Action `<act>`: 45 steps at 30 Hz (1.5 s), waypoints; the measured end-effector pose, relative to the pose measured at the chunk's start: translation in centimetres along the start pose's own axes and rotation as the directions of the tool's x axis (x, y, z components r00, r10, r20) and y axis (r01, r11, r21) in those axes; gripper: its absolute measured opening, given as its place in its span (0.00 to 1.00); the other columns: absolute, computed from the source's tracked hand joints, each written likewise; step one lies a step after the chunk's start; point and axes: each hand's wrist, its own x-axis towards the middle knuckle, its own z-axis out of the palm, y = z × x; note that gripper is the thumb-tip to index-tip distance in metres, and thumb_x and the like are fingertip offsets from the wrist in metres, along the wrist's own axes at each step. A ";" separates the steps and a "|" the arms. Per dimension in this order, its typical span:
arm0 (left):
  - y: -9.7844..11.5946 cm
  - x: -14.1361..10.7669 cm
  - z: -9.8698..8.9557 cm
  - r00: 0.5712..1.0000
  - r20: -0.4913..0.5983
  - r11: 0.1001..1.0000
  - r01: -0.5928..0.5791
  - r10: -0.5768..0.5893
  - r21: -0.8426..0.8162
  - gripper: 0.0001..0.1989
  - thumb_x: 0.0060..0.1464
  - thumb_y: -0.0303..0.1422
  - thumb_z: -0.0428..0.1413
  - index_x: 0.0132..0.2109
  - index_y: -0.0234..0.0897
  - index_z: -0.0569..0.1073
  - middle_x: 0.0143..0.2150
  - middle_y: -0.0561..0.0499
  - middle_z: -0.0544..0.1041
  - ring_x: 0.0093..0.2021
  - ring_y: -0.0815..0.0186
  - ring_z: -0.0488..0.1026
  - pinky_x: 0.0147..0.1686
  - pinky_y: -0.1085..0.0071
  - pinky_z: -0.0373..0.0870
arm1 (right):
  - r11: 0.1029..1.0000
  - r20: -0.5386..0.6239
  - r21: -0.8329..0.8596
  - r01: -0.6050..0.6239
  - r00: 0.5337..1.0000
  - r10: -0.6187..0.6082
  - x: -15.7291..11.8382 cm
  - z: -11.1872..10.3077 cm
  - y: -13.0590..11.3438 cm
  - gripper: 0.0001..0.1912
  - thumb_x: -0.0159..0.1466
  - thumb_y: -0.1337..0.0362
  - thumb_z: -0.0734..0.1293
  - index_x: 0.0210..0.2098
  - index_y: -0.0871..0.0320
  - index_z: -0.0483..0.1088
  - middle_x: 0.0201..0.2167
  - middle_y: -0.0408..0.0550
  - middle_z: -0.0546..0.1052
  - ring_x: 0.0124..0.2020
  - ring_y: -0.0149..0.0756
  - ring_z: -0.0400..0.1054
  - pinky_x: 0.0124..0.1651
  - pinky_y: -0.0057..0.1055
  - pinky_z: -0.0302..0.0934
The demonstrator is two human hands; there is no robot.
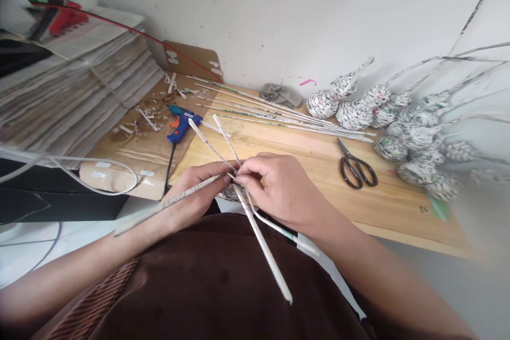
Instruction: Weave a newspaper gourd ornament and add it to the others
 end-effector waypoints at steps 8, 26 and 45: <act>0.2 0.1 0.2 1.000 -0.025 0.999 -0.001 0.000 -0.047 0.16 0.66 0.32 0.52 0.57 0.34 0.76 0.56 0.43 0.80 0.56 0.59 0.77 0.60 0.61 0.71 | 0.999 0.124 0.046 -0.016 0.992 0.011 -0.4 -0.5 0.5 0.05 0.65 0.64 0.71 0.37 0.54 0.81 0.30 0.41 0.82 0.25 0.28 0.70 0.30 0.27 0.59; 0.2 0.0 0.0 1.000 0.010 0.998 -0.017 0.017 -0.058 0.16 0.67 0.33 0.52 0.55 0.35 0.79 0.55 0.44 0.82 0.53 0.59 0.79 0.57 0.65 0.72 | 0.961 -0.061 -0.204 0.188 0.977 -0.204 -0.9 2.6 0.2 0.08 0.69 0.73 0.62 0.38 0.57 0.72 0.34 0.49 0.78 0.37 0.39 0.71 0.43 0.34 0.61; 0.3 -0.3 -0.1 0.999 0.032 0.999 0.044 -0.043 -0.032 0.18 0.66 0.33 0.52 0.59 0.36 0.77 0.58 0.46 0.80 0.56 0.57 0.77 0.58 0.64 0.71 | 0.887 0.052 -0.440 0.137 0.990 -0.127 -0.4 1.8 -0.9 0.09 0.67 0.73 0.64 0.33 0.58 0.73 0.32 0.47 0.75 0.36 0.40 0.68 0.37 0.34 0.56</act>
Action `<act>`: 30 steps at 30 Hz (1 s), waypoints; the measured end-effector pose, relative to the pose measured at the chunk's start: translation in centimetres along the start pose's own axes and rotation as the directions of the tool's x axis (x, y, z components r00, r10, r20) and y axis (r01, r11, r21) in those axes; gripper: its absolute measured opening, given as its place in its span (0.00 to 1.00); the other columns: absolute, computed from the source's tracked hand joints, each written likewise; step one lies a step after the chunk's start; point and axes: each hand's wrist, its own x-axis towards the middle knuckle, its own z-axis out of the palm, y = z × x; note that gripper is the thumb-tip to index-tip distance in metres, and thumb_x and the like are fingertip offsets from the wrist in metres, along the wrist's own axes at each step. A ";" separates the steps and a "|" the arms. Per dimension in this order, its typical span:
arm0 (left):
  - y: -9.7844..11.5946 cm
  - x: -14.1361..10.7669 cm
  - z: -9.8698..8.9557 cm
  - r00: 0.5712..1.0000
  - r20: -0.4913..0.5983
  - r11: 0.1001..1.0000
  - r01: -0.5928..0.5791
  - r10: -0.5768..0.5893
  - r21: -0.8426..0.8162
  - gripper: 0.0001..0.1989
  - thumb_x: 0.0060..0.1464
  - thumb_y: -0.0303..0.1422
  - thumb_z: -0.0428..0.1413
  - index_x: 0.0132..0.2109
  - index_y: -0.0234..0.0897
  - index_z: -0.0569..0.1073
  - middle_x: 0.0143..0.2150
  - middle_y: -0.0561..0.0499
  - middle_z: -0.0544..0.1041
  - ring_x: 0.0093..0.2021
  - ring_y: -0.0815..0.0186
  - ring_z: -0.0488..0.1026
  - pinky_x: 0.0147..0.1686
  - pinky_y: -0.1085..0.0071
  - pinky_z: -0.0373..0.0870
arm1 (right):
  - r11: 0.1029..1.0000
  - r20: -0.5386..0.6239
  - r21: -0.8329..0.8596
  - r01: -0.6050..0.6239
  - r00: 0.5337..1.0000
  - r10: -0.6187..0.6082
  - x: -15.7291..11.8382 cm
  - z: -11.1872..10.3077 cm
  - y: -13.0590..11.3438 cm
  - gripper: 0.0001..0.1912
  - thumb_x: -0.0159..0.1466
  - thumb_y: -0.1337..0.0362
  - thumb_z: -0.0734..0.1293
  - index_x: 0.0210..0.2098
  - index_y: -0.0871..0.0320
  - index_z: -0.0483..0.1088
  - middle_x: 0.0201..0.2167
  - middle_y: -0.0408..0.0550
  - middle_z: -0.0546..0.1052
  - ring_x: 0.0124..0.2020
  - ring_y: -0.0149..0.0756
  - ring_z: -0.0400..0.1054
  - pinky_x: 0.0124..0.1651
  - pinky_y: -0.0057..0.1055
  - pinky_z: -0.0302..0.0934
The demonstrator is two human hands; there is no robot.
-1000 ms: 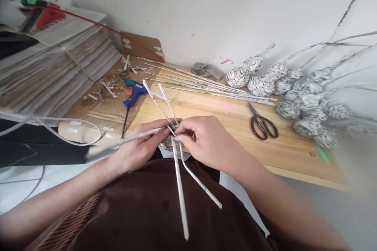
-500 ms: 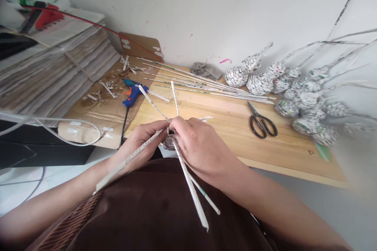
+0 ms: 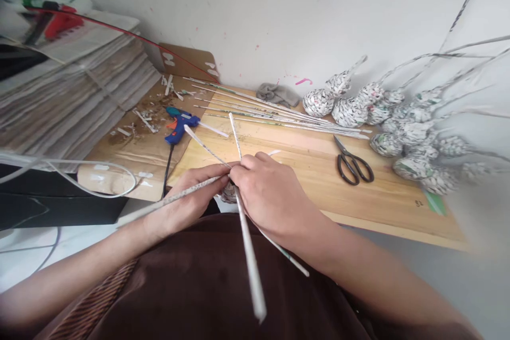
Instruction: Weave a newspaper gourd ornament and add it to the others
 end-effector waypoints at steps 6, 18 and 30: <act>-0.6 -0.2 0.2 0.999 -0.034 0.999 0.014 -0.015 -0.034 0.17 0.65 0.35 0.55 0.57 0.35 0.79 0.57 0.45 0.80 0.58 0.57 0.77 0.60 0.65 0.71 | 1.000 0.159 0.021 -0.010 0.987 0.006 -0.4 -0.6 0.1 0.08 0.67 0.70 0.66 0.32 0.58 0.75 0.33 0.48 0.76 0.35 0.39 0.69 0.35 0.33 0.56; -0.3 0.6 -0.2 0.992 -0.117 0.996 0.039 -0.049 -0.082 0.13 0.59 0.34 0.60 0.48 0.35 0.83 0.49 0.46 0.85 0.50 0.56 0.81 0.55 0.61 0.76 | 0.866 -0.061 0.500 -0.027 0.996 0.066 -1.2 0.9 1.9 0.07 0.67 0.69 0.68 0.39 0.55 0.79 0.32 0.41 0.82 0.31 0.30 0.74 0.34 0.27 0.62; -0.8 0.8 -1.3 0.987 -0.067 0.982 0.139 -0.148 -0.128 0.16 0.53 0.37 0.65 0.48 0.37 0.84 0.49 0.45 0.84 0.48 0.53 0.81 0.45 0.63 0.79 | 0.807 -0.341 0.577 0.126 0.935 0.098 -2.0 4.0 2.0 0.10 0.64 0.72 0.69 0.43 0.55 0.80 0.39 0.48 0.83 0.40 0.36 0.78 0.44 0.32 0.73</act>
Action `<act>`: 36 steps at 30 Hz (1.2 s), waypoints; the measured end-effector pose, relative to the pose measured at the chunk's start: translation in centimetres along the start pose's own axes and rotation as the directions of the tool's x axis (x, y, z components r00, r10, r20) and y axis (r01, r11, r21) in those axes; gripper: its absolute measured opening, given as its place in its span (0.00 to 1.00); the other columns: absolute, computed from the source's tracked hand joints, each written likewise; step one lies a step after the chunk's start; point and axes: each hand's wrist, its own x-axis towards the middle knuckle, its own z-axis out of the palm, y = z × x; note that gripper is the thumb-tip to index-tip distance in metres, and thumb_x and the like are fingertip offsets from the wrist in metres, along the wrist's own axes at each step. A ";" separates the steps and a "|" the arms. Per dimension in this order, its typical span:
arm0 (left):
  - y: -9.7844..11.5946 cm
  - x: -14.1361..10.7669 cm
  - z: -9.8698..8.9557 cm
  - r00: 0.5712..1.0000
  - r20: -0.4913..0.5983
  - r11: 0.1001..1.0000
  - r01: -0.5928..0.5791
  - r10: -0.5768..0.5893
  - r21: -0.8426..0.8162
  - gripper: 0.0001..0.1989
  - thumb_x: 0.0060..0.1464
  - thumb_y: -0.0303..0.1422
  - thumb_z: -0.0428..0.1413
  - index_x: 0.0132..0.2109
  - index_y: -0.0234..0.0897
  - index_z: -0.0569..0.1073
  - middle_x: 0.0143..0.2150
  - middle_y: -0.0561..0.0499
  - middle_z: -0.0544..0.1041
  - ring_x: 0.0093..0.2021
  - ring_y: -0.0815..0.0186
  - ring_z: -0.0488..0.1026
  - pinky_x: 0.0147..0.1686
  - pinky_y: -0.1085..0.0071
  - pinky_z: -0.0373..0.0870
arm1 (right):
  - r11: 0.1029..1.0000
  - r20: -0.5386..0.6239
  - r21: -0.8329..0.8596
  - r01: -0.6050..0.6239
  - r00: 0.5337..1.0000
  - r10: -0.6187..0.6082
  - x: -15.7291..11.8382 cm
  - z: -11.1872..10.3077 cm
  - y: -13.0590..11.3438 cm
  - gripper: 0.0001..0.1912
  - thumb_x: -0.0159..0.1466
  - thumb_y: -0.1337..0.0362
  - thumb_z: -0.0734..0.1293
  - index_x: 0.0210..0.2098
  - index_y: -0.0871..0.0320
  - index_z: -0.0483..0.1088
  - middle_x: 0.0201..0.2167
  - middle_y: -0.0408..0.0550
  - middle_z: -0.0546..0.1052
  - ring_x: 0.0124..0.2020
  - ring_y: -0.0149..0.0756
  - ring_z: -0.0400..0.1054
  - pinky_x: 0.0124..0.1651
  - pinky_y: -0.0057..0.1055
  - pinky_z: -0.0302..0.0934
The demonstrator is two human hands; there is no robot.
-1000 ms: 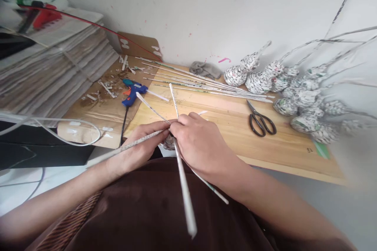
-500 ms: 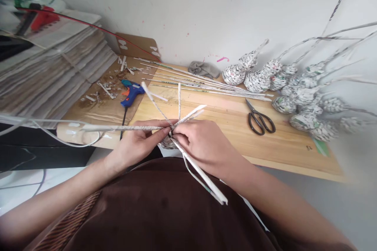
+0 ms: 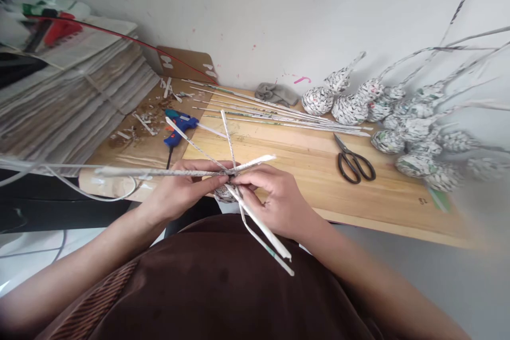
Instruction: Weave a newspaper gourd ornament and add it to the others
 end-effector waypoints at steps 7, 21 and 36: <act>0.3 0.9 0.0 1.000 -0.008 0.999 -0.004 0.004 -0.044 0.11 0.48 0.29 0.62 0.40 0.35 0.85 0.36 0.48 0.86 0.37 0.58 0.82 0.39 0.66 0.78 | 0.999 -0.077 0.021 -0.026 0.997 0.027 -1.5 1.6 0.7 0.17 0.61 0.75 0.69 0.48 0.55 0.74 0.43 0.48 0.81 0.39 0.35 0.79 0.46 0.31 0.75; 0.3 0.4 0.3 0.991 -0.065 0.974 -0.105 0.120 0.201 0.12 0.52 0.28 0.59 0.42 0.38 0.84 0.42 0.50 0.86 0.43 0.57 0.83 0.50 0.61 0.78 | 0.852 -0.252 0.499 -0.158 0.914 0.317 -0.8 3.2 0.6 0.08 0.64 0.67 0.72 0.43 0.55 0.73 0.42 0.49 0.78 0.39 0.37 0.77 0.41 0.35 0.75; 0.6 -0.2 -0.3 0.997 -0.038 0.995 -0.060 0.063 0.079 0.09 0.52 0.31 0.61 0.40 0.37 0.83 0.44 0.47 0.85 0.49 0.55 0.81 0.52 0.62 0.76 | 0.993 -0.320 0.065 0.098 0.945 -0.072 -1.5 3.1 1.0 0.11 0.58 0.76 0.71 0.36 0.54 0.77 0.43 0.52 0.78 0.45 0.41 0.76 0.48 0.38 0.72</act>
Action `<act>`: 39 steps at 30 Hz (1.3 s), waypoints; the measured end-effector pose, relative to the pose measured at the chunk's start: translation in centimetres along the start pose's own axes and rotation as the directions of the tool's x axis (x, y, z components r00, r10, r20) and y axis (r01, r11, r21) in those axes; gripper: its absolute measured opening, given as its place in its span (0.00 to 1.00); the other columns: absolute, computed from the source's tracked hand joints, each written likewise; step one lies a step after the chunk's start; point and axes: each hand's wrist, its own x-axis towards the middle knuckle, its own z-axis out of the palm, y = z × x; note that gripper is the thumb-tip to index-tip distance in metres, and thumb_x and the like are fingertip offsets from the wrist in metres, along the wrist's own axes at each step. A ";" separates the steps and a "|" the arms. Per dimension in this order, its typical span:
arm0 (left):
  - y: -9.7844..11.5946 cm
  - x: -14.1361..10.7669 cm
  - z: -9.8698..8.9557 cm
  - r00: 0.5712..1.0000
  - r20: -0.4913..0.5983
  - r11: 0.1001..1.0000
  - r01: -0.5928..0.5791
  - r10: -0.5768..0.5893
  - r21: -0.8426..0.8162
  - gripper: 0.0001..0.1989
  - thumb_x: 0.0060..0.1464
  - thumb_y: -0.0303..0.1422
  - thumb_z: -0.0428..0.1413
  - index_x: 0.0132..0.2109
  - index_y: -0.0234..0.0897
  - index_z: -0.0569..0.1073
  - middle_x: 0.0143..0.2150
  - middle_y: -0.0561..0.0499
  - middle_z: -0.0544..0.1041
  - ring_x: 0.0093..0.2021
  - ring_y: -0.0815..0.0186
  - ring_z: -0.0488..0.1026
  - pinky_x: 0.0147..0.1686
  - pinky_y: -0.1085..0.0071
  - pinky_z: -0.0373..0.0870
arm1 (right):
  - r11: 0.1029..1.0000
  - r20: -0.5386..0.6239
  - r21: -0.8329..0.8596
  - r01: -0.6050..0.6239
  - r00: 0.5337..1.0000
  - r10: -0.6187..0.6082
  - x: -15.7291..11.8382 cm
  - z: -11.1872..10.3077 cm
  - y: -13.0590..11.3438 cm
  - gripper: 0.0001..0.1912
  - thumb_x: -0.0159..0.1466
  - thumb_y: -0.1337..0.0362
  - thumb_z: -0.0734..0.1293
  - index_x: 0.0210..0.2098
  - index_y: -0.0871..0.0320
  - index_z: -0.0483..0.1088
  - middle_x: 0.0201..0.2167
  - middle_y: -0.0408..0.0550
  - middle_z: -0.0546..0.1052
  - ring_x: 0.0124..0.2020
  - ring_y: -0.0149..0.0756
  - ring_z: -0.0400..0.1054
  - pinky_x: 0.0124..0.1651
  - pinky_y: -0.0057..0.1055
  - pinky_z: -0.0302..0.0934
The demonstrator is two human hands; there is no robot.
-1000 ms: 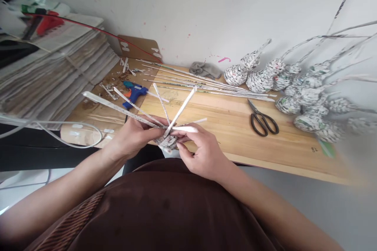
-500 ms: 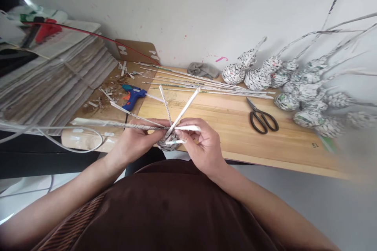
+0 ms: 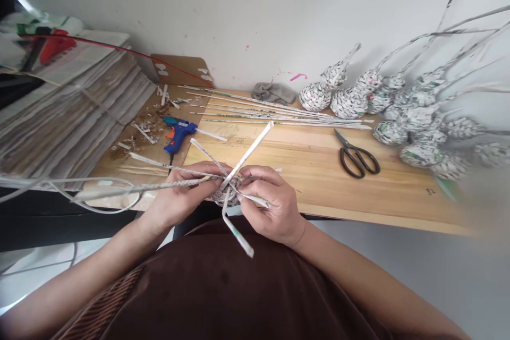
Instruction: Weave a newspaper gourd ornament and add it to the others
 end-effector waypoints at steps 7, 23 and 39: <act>-0.2 0.1 -0.1 0.996 0.010 0.995 -0.094 0.094 0.038 0.08 0.56 0.29 0.59 0.41 0.37 0.82 0.46 0.47 0.84 0.50 0.58 0.79 0.53 0.63 0.74 | 0.998 0.031 -0.033 0.044 0.999 -0.043 -0.1 0.3 -0.1 0.12 0.58 0.76 0.69 0.36 0.54 0.77 0.38 0.49 0.76 0.40 0.38 0.75 0.43 0.36 0.73; -0.7 0.9 -0.8 0.970 0.202 0.990 -0.140 0.136 0.002 0.10 0.56 0.32 0.64 0.44 0.37 0.74 0.41 0.48 0.77 0.40 0.64 0.76 0.41 0.68 0.73 | 0.993 0.034 -0.100 0.057 0.998 -0.053 0.9 0.8 -0.2 0.11 0.60 0.76 0.68 0.35 0.54 0.77 0.39 0.51 0.79 0.40 0.38 0.77 0.45 0.34 0.74; -0.8 0.5 -0.7 0.994 0.105 0.990 0.039 -0.024 -0.135 0.13 0.54 0.35 0.66 0.42 0.37 0.72 0.33 0.53 0.76 0.32 0.68 0.73 0.35 0.72 0.71 | 0.984 0.084 -0.108 0.144 0.987 -0.135 2.1 0.3 0.2 0.11 0.59 0.77 0.68 0.36 0.55 0.75 0.37 0.50 0.80 0.37 0.36 0.77 0.40 0.32 0.73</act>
